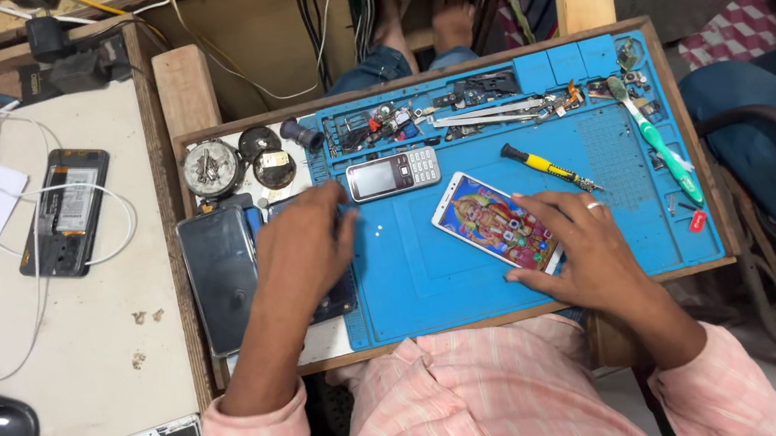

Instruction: The person disassembles a white smartphone, removes the battery, and reassembles it. They then handle a feature phone, remove its back cover and battery, and reassemble it. The person also picks up and sets down other phones and tools on the workbench.

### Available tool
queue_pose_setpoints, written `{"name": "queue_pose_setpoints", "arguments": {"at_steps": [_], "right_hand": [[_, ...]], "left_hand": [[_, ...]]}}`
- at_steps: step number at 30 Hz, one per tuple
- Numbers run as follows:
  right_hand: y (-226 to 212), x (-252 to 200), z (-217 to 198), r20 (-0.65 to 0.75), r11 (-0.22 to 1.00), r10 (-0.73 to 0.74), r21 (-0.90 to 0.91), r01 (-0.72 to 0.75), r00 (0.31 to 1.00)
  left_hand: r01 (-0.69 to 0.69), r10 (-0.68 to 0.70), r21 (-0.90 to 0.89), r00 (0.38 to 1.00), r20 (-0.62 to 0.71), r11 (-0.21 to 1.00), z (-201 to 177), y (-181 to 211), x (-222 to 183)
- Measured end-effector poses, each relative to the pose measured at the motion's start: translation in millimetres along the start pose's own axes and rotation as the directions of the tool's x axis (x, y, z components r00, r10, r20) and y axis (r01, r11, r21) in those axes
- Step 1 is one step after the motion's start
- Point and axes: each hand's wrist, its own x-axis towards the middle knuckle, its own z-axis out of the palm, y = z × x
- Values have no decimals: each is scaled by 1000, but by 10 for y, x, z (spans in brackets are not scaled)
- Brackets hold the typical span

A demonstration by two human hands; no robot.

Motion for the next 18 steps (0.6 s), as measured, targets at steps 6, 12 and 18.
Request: {"name": "queue_pose_setpoints", "arguments": {"at_steps": [6, 12, 18], "right_hand": [[8, 79, 40, -45, 997, -49, 56, 52, 998], [-6, 40, 8, 3, 993, -84, 82, 84, 996], [49, -114, 2, -17, 966, -146, 215, 146, 989]], "left_hand": [[76, -65, 53, 980, -186, 996, 89, -79, 157], [290, -302, -85, 927, -225, 953, 221, -64, 65], [311, -276, 46, 896, -347, 949, 316, -203, -49]]}}
